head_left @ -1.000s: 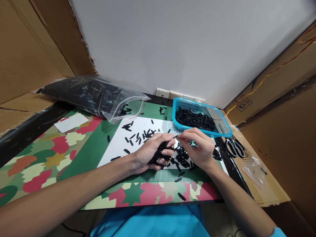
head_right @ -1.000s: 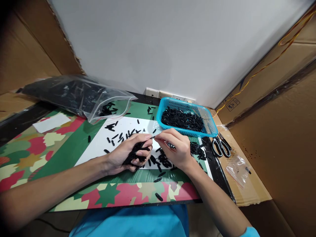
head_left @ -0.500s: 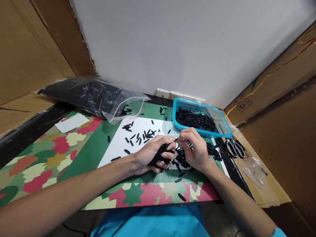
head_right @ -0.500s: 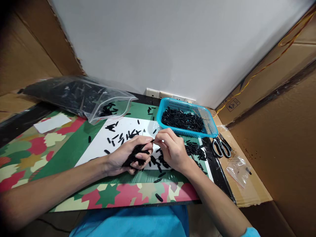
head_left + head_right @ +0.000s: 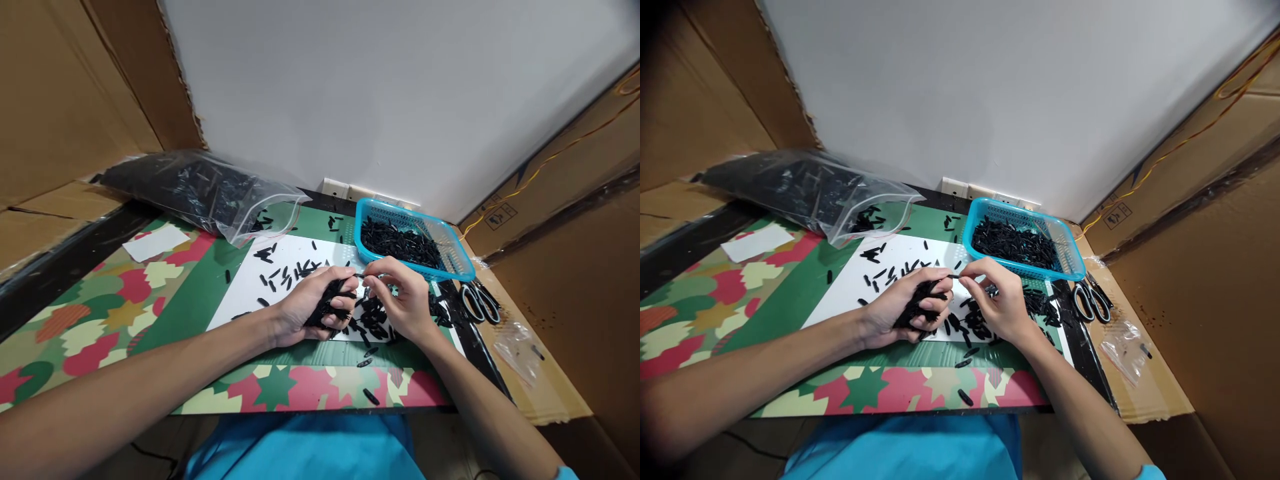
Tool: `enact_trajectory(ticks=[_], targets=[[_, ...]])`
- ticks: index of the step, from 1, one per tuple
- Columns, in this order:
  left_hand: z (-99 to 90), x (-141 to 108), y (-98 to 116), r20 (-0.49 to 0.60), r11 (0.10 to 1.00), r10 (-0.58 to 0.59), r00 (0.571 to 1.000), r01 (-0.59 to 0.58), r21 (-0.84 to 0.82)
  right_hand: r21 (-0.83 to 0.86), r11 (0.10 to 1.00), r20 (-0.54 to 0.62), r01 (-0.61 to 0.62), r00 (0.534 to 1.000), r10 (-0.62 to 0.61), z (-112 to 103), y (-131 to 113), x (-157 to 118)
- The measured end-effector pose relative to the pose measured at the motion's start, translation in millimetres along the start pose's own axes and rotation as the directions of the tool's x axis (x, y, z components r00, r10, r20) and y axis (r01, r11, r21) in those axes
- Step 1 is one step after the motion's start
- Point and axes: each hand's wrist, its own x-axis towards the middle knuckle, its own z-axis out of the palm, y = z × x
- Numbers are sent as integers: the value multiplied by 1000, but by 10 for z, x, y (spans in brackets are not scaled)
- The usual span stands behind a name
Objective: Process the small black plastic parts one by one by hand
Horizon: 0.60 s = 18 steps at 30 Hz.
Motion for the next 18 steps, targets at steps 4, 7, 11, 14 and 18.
enact_trajectory(ticks=[4,7,11,14,18], targets=[[-1,8,7,-10,999,5,1000,-5,-40,-29,999,-33,18,999,-18,3,3,-8],[-7,11,7,-9,999,4,1000,-4,-45,-52,998,-57,33,998,-36,2,2,-10],[-8,13,6,-14,999,1,1000,-1,-38,-83,995,-54,55,997,-59,-1,-11,2],[-1,13,10,-26,1000,-2,1000,1,-30,-106,992,-35,75,996,-79,-6,-30,19],[5,14,13,-33,1000,2,999,-3,-23,-125,989,-32,84,996,-88,-12,-48,32]])
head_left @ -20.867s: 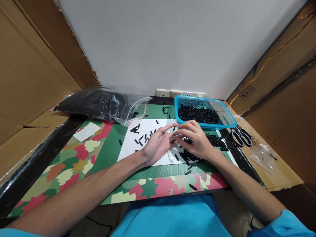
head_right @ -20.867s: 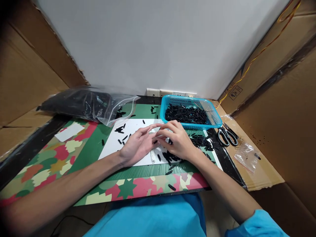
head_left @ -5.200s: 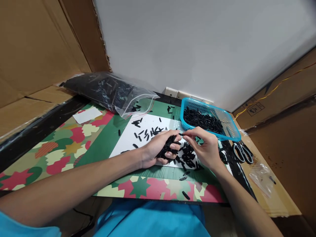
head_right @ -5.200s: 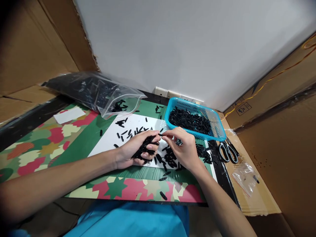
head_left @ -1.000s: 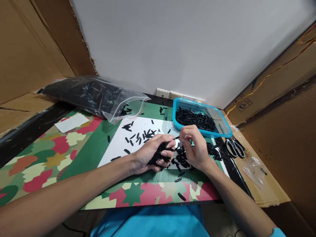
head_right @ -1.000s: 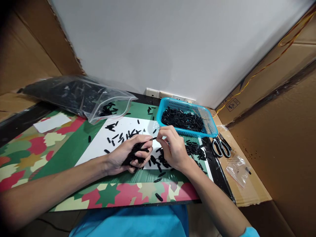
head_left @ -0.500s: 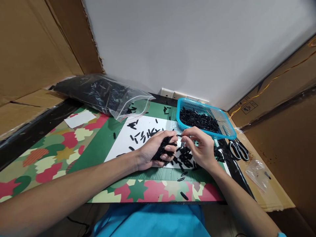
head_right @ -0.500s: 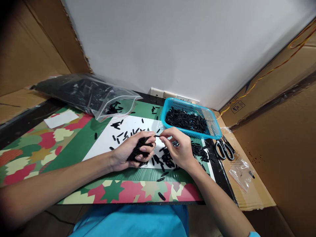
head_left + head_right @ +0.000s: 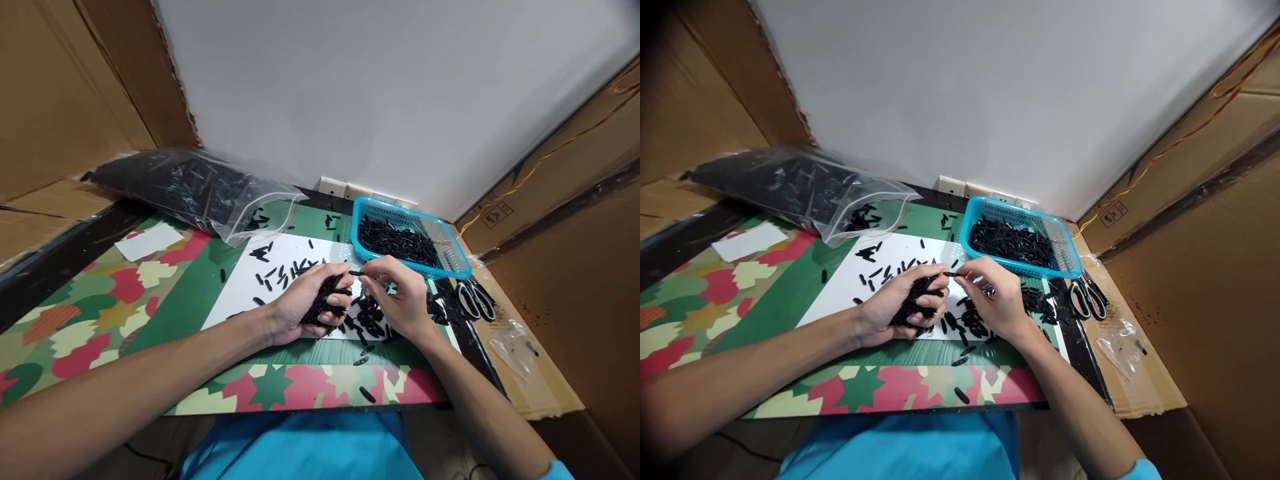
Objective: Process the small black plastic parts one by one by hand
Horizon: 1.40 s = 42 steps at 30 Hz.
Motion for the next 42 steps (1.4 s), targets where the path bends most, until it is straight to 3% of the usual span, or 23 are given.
enact_trajectory(ticks=[8,16,20,25,28,32,36,42], targets=[[-17,10,-8,16,1000,1,1000,-1,3,-14,1000,-19,12,1000,-13,4,14,2],[-8,4,-6,-11,1000,-11,1000,11,7,-110,983,-59,145,987,-152,-7,-8,-3],[1,5,-9,-47,1000,-4,999,4,9,-296,954,-160,58,981,-109,-97,55,44],[17,4,-25,-83,999,-2,997,5,37,-552,824,-229,-127,973,-3,-287,310,130],[23,6,-41,-86,997,15,996,-9,74,-537,829,-218,-158,975,44,-321,350,143],[10,30,-81,-84,992,32,996,-22,123,-325,946,-96,5,995,-38,-168,122,94],[-21,76,-146,-147,982,78,986,-51,181,-227,943,55,242,970,-236,67,-127,13],[-39,103,-202,-163,978,104,981,-72,193,-227,933,116,280,959,-260,179,-153,-24]])
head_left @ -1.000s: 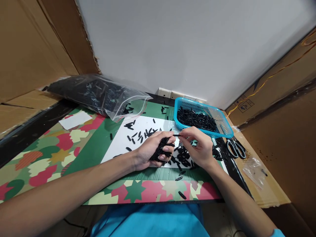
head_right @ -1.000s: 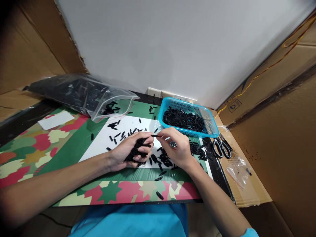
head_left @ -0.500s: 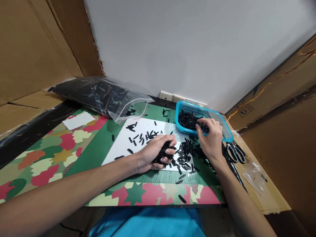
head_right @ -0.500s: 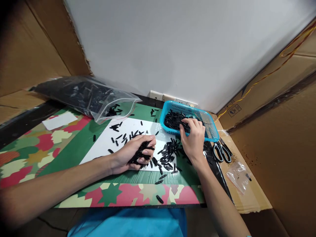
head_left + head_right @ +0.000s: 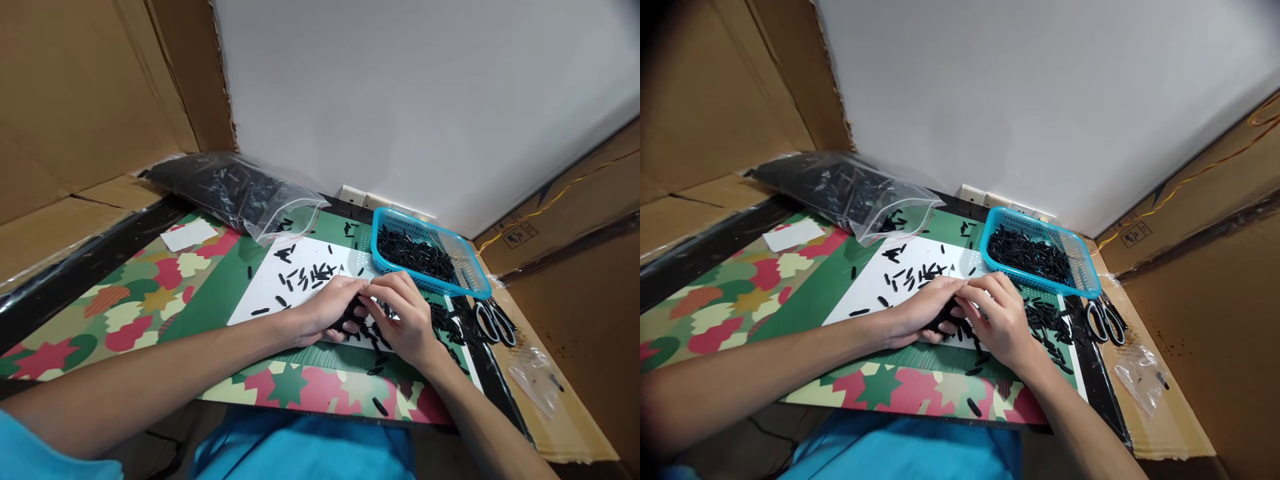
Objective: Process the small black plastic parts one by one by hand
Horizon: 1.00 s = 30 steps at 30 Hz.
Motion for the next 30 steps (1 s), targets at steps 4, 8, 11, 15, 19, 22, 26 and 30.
enact_trajectory(ticks=[4,8,11,15,19,22,26,30], targets=[[11,-12,5,-12,1000,3,1000,-3,-16,-57,998,-5,40,999,-41,-15,30,-19],[18,-24,17,2,999,-12,1000,12,-42,-80,995,-13,65,998,-66,-34,53,-46],[27,-36,28,14,998,-25,1000,26,-54,-86,994,-21,68,997,-70,-46,64,-55],[44,-54,43,-1,997,-42,999,41,-69,-81,993,-24,83,996,-85,-56,59,-50],[52,-59,56,-14,995,-51,999,49,-89,-66,994,-53,83,995,-86,-73,35,-47],[41,-50,63,-22,994,-35,999,32,-107,-43,998,-121,38,992,-43,-88,18,-47],[9,-33,62,-2,990,-30,1000,29,-138,24,998,-188,-58,980,61,-91,34,-58],[-12,-35,65,73,981,-32,997,45,-186,123,985,-195,-124,970,146,-80,74,-69]])
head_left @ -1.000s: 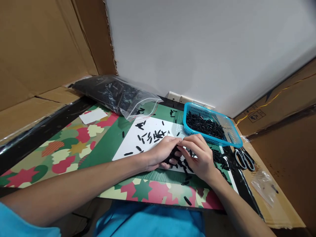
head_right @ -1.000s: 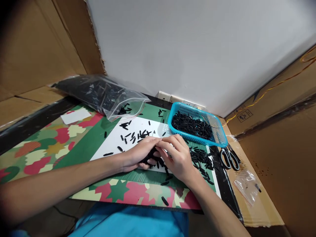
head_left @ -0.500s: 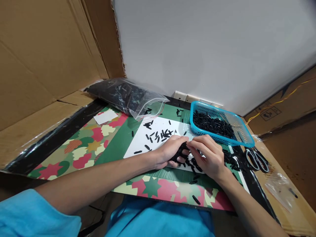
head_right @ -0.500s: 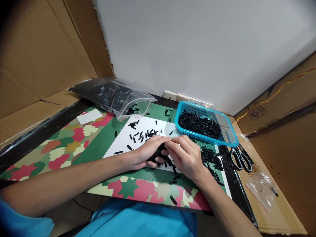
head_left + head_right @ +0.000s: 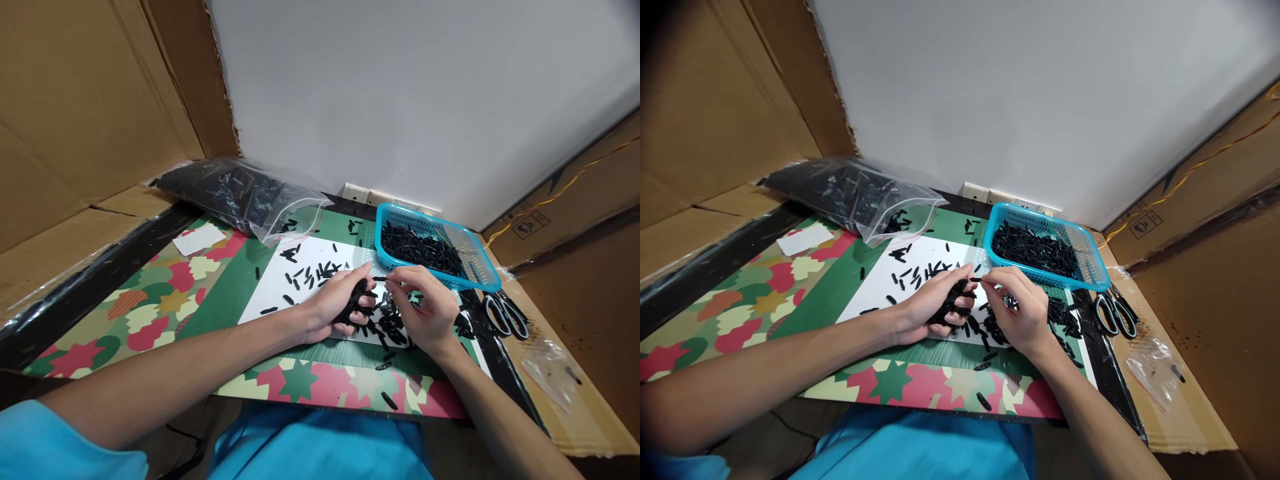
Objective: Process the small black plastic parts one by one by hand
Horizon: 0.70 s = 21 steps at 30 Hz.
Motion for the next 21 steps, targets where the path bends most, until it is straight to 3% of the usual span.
enact_trajectory(ticks=[4,8,21], targets=[[8,-21,25,36,1000,4,999,-3,-20,31,997,-13,-69,997,70,5,14,3],[16,-33,48,70,999,-18,997,20,-25,23,998,29,-60,998,59,1,22,0],[29,-20,73,33,1000,0,999,1,-30,-30,990,77,-135,988,137,16,85,26]])
